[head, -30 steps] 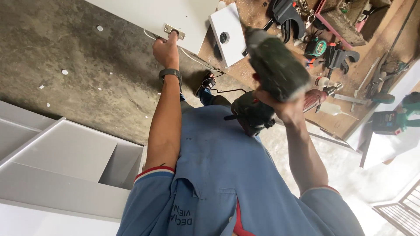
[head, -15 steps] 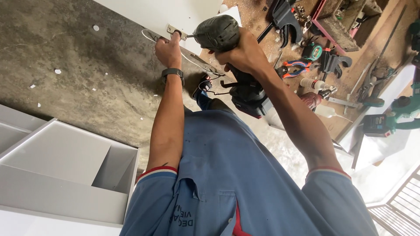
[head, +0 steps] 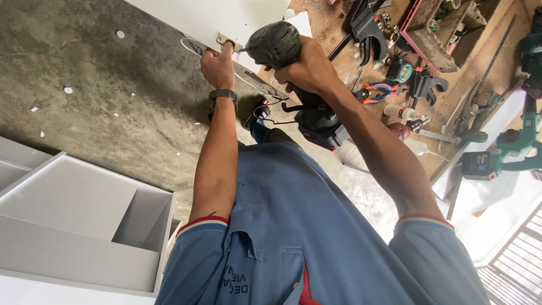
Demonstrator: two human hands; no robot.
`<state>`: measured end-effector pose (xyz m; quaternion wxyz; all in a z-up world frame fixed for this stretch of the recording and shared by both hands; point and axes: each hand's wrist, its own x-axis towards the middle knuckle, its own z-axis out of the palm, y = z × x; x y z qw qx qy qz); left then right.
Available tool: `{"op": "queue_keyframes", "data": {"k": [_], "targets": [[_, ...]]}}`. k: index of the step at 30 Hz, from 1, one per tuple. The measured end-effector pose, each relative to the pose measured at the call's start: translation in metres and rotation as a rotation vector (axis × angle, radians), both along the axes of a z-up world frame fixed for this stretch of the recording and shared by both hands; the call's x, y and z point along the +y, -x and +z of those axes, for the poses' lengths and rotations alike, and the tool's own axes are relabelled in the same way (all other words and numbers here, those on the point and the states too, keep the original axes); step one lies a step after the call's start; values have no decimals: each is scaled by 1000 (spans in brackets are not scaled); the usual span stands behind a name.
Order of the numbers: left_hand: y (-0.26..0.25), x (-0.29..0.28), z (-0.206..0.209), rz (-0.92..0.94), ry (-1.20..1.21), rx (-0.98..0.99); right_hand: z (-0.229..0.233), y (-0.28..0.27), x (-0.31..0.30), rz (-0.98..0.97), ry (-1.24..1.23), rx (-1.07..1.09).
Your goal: Installing cabinet hinges onto a white door panel using a drill.
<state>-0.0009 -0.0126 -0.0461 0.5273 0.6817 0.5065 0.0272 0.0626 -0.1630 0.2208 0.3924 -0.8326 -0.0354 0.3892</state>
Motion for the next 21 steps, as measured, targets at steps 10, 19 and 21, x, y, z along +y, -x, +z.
{"op": "queue_keyframes", "data": {"k": [10, 19, 21], "targets": [[-1, 0, 10, 23, 17, -1, 7, -3, 2, 58, 28, -42], [3, -1, 8, 30, 7, -13, -9, -18, -13, 228, -75, -73], [0, -2, -3, 25, 21, -28, -7, -24, -14, 253, -106, -83]]}}
